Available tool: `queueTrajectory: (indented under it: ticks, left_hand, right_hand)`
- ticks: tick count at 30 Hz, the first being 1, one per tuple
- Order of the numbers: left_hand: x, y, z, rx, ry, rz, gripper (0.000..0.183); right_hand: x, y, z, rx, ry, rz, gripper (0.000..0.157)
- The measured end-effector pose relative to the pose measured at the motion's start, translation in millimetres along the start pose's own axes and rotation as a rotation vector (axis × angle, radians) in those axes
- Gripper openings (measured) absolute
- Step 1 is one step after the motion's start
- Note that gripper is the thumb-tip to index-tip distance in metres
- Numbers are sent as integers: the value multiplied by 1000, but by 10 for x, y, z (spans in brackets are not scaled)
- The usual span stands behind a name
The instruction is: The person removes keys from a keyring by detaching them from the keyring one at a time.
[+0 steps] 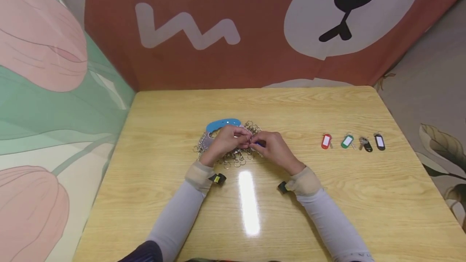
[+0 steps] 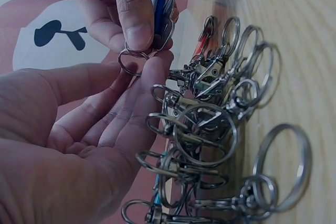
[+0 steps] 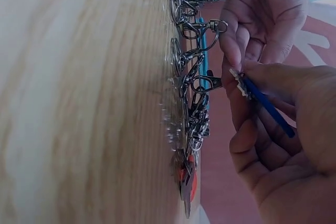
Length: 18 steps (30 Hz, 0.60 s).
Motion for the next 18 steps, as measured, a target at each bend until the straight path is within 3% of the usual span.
queueTrajectory:
  ticks: [8,18]
  left_hand:
    - [15,1,-4,26,24,46,12]
    - [18,4,-6,49,48,156,10]
  right_hand:
    - [-21,2,2,10,-69,-54,10]
    - [-62,20,5,-10,-46,-93,8]
Point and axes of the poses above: each hand's wrist, its own z-axis towards the middle knuckle, its own y-axis out of the palm, x = y × z, the point moved 1 cm from there along z, towards the middle knuckle, and after that the axes turned 8 degrees about -y, right-handed, at the moved point
